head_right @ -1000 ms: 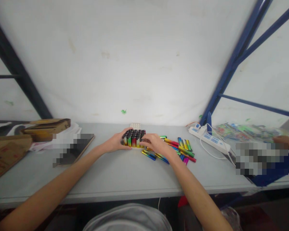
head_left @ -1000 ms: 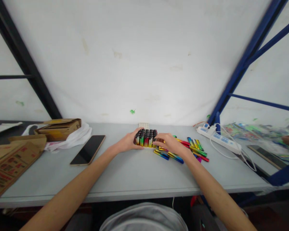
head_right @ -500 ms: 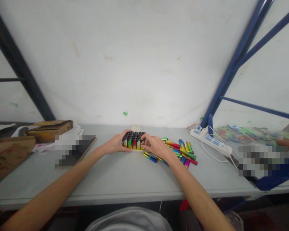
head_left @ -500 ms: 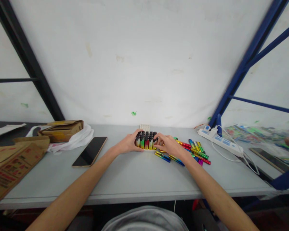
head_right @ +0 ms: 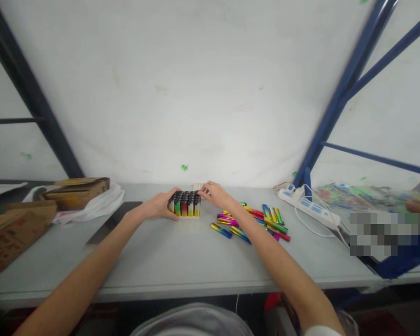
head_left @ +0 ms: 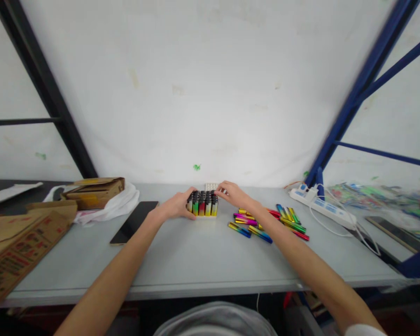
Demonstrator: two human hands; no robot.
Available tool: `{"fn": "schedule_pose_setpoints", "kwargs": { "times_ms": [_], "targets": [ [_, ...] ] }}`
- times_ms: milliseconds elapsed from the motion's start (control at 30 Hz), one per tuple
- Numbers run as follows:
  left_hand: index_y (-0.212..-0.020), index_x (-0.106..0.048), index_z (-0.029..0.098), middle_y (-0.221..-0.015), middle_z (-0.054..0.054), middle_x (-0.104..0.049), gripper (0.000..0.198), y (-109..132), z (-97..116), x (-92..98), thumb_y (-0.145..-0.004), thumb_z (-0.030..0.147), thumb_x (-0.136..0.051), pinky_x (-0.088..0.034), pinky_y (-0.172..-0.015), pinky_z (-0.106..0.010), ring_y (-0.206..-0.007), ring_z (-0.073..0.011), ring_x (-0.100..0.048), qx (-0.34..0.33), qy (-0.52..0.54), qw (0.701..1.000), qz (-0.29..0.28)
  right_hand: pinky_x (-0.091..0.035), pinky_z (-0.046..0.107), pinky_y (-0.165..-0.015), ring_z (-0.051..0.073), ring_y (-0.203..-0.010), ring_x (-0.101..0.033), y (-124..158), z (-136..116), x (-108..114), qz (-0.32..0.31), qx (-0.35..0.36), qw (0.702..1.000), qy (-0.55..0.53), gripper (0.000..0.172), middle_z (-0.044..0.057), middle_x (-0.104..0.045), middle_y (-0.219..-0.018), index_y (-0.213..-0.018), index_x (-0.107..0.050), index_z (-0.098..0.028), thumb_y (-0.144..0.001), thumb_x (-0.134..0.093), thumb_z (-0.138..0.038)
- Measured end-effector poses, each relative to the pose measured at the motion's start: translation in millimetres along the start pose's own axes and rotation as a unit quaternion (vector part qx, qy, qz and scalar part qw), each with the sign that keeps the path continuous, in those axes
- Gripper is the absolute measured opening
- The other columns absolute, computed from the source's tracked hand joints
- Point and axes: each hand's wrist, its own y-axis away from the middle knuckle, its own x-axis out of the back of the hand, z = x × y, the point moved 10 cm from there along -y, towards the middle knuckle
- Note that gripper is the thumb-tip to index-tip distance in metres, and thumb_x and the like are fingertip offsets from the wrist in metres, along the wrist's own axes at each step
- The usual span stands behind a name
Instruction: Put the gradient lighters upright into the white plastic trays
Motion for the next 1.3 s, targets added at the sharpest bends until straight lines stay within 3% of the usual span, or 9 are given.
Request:
{"fn": "schedule_pose_setpoints", "kwargs": {
  "times_ms": [133,300,467,600,733,800,1000,1133,1300],
  "targets": [
    [-0.124,-0.045,0.024,-0.091,0.001,-0.069,0.083,4.4,-23.4,15.7,-0.054,0.046,-0.082,-0.051,-0.076,-0.031,-0.085,-0.0249,-0.066,0.038,-0.018,0.999,0.007,-0.043,0.024,-0.079,0.014,-0.086,-0.061,-25.2,21.9,-12.1,-0.018,-0.025,0.999,0.013,0.023,0.006,-0.069,-0.096,-0.104,-0.064,-0.014,-0.101,-0.043,-0.022],
    [-0.124,-0.044,0.023,-0.098,-0.002,-0.069,0.085,6.4,-33.2,22.5,-0.052,0.047,-0.083,-0.051,-0.081,-0.032,-0.092,-0.0267,-0.066,0.043,-0.018,0.999,0.006,-0.042,0.028,-0.086,0.020,-0.096,-0.060,-26.4,31.7,-58.1,-0.135,0.001,0.982,0.131,0.018,0.014,-0.066,-0.106,-0.102,-0.069,-0.010,-0.087,-0.066,-0.018],
    [-0.128,-0.043,0.024,-0.101,-0.002,-0.070,0.089,5.6,-33.9,22.7,-0.052,0.049,-0.083,-0.051,-0.083,-0.033,-0.095,-0.0267,-0.066,0.032,-0.008,0.999,0.014,-0.043,0.031,-0.085,0.021,-0.094,-0.059,-18.1,38.2,-65.2,-0.133,-0.009,0.980,0.150,0.012,0.016,-0.063,-0.104,-0.095,-0.069,-0.009,-0.089,-0.060,-0.013],
    [-0.136,-0.040,0.024,-0.113,-0.005,-0.068,0.097,0.0,-36.3,19.2,-0.054,0.048,-0.084,-0.049,-0.091,-0.036,-0.103,-0.0279,-0.064,0.022,0.005,0.999,0.023,-0.045,0.032,-0.090,0.020,-0.097,-0.057,-1.6,43.8,-32.0,-0.100,-0.016,0.985,0.142,0.016,0.015,-0.061,-0.105,-0.101,-0.066,-0.010,-0.094,-0.052,-0.014],
    [-0.151,-0.024,0.021,-0.123,-0.011,-0.064,0.113,-18.3,-35.6,11.2,-0.058,0.048,-0.084,-0.046,-0.097,-0.039,-0.111,-0.0298,-0.062,0.009,0.028,0.998,0.052,-0.049,0.035,-0.090,0.020,-0.096,-0.058,25.0,49.5,39.9,0.061,-0.034,0.996,0.047,0.015,0.011,-0.060,-0.099,-0.101,-0.063,-0.013,-0.095,-0.052,-0.022],
    [-0.154,-0.018,0.020,-0.126,-0.013,-0.063,0.119,-32.8,-35.3,6.2,-0.059,0.047,-0.084,-0.046,-0.098,-0.041,-0.112,-0.0311,-0.062,0.009,0.037,0.997,0.066,-0.054,0.033,-0.079,0.020,-0.095,-0.058,41.6,52.7,66.5,0.107,-0.054,0.993,0.001,0.018,0.011,-0.058,-0.102,-0.100,-0.063,-0.016,-0.096,-0.052,-0.029],
    [-0.157,-0.007,0.020,-0.120,-0.012,-0.067,0.128,-77.0,-38.9,-7.6,-0.058,0.036,-0.087,-0.048,-0.095,-0.039,-0.102,-0.0289,-0.066,0.045,0.056,0.993,0.097,-0.059,0.032,-0.074,0.022,-0.104,-0.056,72.6,25.2,105.5,0.150,-0.054,0.986,-0.056,0.020,0.011,-0.055,-0.112,-0.101,-0.060,-0.021,-0.096,-0.052,-0.038],
    [-0.157,-0.013,0.018,-0.121,-0.011,-0.067,0.121,-91.6,-39.8,-10.7,-0.061,0.032,-0.086,-0.048,-0.096,-0.039,-0.104,-0.0286,-0.066,0.066,0.061,0.985,0.149,-0.056,0.033,-0.082,0.019,-0.099,-0.057,75.3,-16.0,86.9,0.067,-0.010,0.997,-0.042,0.016,0.009,-0.056,-0.107,-0.100,-0.060,-0.021,-0.098,-0.049,-0.032],
    [-0.154,-0.018,0.015,-0.116,-0.011,-0.069,0.106,-98.8,-36.6,-16.6,-0.069,0.027,-0.079,-0.050,-0.094,-0.039,-0.102,-0.0283,-0.067,0.074,0.035,0.977,0.195,-0.051,0.035,-0.091,0.018,-0.097,-0.058,82.0,-76.5,17.3,-0.075,0.052,0.994,0.053,0.013,0.008,-0.056,-0.108,-0.105,-0.060,-0.018,-0.100,-0.050,-0.026]
  ]
}}
